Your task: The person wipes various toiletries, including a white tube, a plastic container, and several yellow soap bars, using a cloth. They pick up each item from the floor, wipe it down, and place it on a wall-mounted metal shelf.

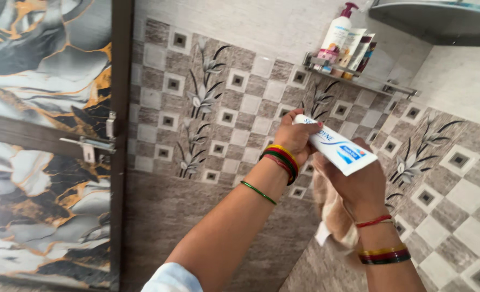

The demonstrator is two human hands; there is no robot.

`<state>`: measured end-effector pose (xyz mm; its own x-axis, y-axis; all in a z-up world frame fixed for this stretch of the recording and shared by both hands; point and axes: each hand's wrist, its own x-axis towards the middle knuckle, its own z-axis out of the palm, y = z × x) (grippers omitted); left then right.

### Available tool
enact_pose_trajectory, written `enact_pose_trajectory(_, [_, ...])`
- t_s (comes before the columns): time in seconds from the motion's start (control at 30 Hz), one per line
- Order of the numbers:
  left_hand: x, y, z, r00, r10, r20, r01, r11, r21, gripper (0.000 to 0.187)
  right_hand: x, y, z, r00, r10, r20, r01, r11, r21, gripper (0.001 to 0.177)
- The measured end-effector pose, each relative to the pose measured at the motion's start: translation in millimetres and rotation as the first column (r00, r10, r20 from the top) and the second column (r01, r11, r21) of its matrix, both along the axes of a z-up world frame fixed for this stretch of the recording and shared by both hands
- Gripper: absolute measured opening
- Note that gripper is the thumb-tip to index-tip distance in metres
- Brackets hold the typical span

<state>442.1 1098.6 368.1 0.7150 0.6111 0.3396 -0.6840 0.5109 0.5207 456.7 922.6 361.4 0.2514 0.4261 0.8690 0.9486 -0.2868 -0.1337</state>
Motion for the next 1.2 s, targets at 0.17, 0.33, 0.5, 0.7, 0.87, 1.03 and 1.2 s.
enact_pose_trajectory(0.17, [43,1,8,0.997,0.076,0.015,-0.076,0.997,-0.027,0.07,28,5,20,0.987,0.11,0.121,-0.099,0.991,-0.094,0.03])
enact_pose_trajectory(0.33, [85,23,3,0.992,0.111,-0.061,-0.109,0.993,0.038,0.05,45,20,16,0.956,0.121,0.268,-0.17,0.971,0.168,0.028])
enact_pose_trajectory(0.5, [99,41,19,0.988,0.116,-0.099,-0.089,0.966,0.242,0.039,72,48,30,0.915,0.393,0.096,-0.404,0.884,0.235,0.049])
enact_pose_trajectory(0.7, [90,42,51,0.942,0.158,-0.296,-0.008,0.893,0.45,0.031,114,58,50,0.844,0.531,0.075,-0.536,0.831,0.152,0.033])
enact_pose_trajectory(0.87, [136,64,75,0.899,0.27,-0.344,0.091,0.655,0.75,0.068,160,71,66,0.938,0.345,-0.012,-0.335,0.917,0.219,0.024])
enact_pose_trajectory(1.03, [181,79,104,0.712,0.695,0.101,-0.234,0.1,0.967,0.066,216,66,101,0.994,0.111,0.011,-0.109,0.937,0.331,0.017])
enact_pose_trajectory(1.2, [175,90,112,0.409,0.645,0.646,-0.241,-0.606,0.758,0.04,242,67,129,0.996,0.087,0.037,-0.094,0.901,0.423,0.019])
